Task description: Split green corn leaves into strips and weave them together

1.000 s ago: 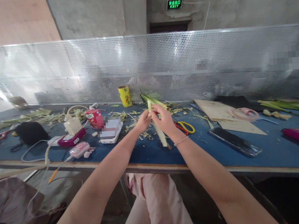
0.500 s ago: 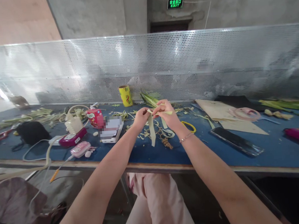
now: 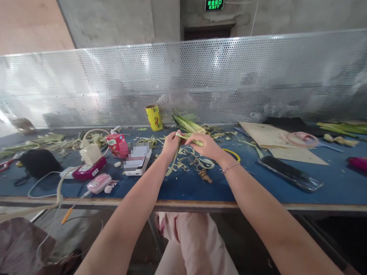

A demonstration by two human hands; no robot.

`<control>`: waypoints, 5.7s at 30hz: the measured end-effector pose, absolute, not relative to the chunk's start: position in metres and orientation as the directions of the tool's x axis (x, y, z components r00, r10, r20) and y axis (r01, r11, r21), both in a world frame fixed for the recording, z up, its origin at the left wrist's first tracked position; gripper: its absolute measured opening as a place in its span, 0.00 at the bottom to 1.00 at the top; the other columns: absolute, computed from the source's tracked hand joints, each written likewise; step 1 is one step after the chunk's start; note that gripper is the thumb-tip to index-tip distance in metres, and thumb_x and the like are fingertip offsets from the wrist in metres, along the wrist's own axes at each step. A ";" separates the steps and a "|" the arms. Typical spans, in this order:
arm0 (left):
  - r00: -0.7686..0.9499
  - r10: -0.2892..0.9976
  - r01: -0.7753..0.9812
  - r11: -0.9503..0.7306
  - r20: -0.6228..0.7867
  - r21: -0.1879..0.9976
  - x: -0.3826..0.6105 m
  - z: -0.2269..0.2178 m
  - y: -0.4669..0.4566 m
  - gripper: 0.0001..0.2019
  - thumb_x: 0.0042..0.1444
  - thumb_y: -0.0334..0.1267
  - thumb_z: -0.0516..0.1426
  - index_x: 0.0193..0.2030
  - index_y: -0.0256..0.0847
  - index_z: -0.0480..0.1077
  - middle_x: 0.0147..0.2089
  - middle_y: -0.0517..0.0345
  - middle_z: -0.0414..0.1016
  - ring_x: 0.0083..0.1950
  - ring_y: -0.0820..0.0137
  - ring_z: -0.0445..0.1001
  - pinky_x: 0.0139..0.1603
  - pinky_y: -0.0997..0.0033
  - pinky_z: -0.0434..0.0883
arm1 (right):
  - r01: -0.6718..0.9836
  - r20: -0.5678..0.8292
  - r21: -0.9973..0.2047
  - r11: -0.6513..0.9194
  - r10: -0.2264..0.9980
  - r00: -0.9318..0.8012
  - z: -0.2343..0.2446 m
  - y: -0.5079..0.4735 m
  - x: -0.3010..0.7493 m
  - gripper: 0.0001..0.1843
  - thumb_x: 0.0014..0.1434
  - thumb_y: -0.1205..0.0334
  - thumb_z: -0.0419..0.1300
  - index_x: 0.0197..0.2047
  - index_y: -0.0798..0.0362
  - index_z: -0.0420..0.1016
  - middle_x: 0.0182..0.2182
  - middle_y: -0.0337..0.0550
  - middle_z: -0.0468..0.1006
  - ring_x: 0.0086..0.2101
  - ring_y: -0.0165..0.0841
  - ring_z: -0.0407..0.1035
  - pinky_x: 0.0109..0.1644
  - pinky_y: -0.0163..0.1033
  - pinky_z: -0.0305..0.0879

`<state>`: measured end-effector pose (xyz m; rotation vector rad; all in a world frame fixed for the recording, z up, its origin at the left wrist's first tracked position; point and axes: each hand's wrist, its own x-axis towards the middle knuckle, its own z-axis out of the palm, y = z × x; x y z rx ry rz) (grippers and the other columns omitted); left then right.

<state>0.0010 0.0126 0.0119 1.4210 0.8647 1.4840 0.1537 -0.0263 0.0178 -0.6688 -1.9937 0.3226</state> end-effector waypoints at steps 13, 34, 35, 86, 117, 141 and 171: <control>0.010 0.893 0.126 -0.448 0.450 0.885 -0.005 -0.001 0.037 0.17 0.56 0.49 0.53 0.26 0.37 0.69 0.23 0.57 0.71 0.25 0.72 0.71 0.33 0.70 0.69 | 0.278 0.737 -0.561 0.780 0.623 -0.263 0.014 -0.021 0.147 0.13 0.56 0.55 0.58 0.44 0.48 0.74 0.42 0.47 0.72 0.35 0.32 0.69 0.37 0.41 0.70; -0.056 0.903 0.176 -0.412 0.427 0.894 -0.006 0.006 0.027 0.13 0.53 0.42 0.54 0.24 0.37 0.72 0.22 0.57 0.70 0.26 0.71 0.67 0.31 0.71 0.63 | 0.340 0.687 -0.413 0.845 0.534 -0.493 0.013 -0.030 0.149 0.07 0.56 0.62 0.56 0.37 0.52 0.73 0.38 0.44 0.77 0.41 0.36 0.71 0.48 0.44 0.65; -0.063 0.925 0.101 -0.367 0.374 0.925 -0.005 0.006 0.026 0.13 0.53 0.43 0.54 0.25 0.37 0.72 0.21 0.58 0.69 0.25 0.72 0.66 0.29 0.71 0.63 | 0.376 0.670 -0.392 0.839 0.541 -0.508 0.013 -0.029 0.151 0.09 0.56 0.64 0.56 0.40 0.52 0.73 0.39 0.44 0.77 0.42 0.36 0.71 0.49 0.44 0.64; 0.040 0.793 0.057 -0.609 0.608 0.791 0.003 0.003 0.017 0.14 0.54 0.43 0.56 0.24 0.39 0.59 0.21 0.66 0.58 0.24 0.78 0.56 0.28 0.76 0.56 | 0.231 0.449 -0.848 0.477 0.878 -0.163 0.001 -0.011 0.130 0.16 0.59 0.44 0.50 0.38 0.47 0.66 0.09 0.29 0.63 0.11 0.30 0.58 0.19 0.37 0.57; 0.256 0.792 -0.014 -0.570 0.554 0.821 0.006 0.011 0.003 0.10 0.46 0.40 0.61 0.30 0.38 0.66 0.23 0.65 0.66 0.23 0.79 0.62 0.27 0.76 0.61 | -0.220 0.203 -0.954 0.205 0.979 0.032 -0.004 0.017 0.145 0.22 0.48 0.38 0.58 0.30 0.51 0.68 0.22 0.35 0.67 0.19 0.25 0.59 0.24 0.35 0.58; 0.174 0.933 -0.423 -0.218 0.315 0.879 0.013 0.012 0.001 0.09 0.48 0.35 0.58 0.28 0.41 0.58 0.22 0.68 0.60 0.20 0.80 0.59 0.22 0.78 0.59 | -0.757 0.323 -0.603 0.251 0.945 0.055 0.012 -0.008 0.140 0.07 0.54 0.64 0.61 0.28 0.49 0.66 0.25 0.32 0.73 0.30 0.25 0.69 0.29 0.30 0.65; 0.377 0.821 -0.050 -0.445 0.429 0.894 0.010 0.004 0.007 0.15 0.42 0.44 0.63 0.30 0.35 0.67 0.24 0.63 0.66 0.24 0.78 0.61 0.25 0.76 0.58 | 0.290 0.700 -0.703 0.649 0.704 0.122 -0.002 0.013 0.146 0.11 0.49 0.53 0.62 0.31 0.50 0.79 0.44 0.47 0.72 0.48 0.38 0.66 0.56 0.47 0.59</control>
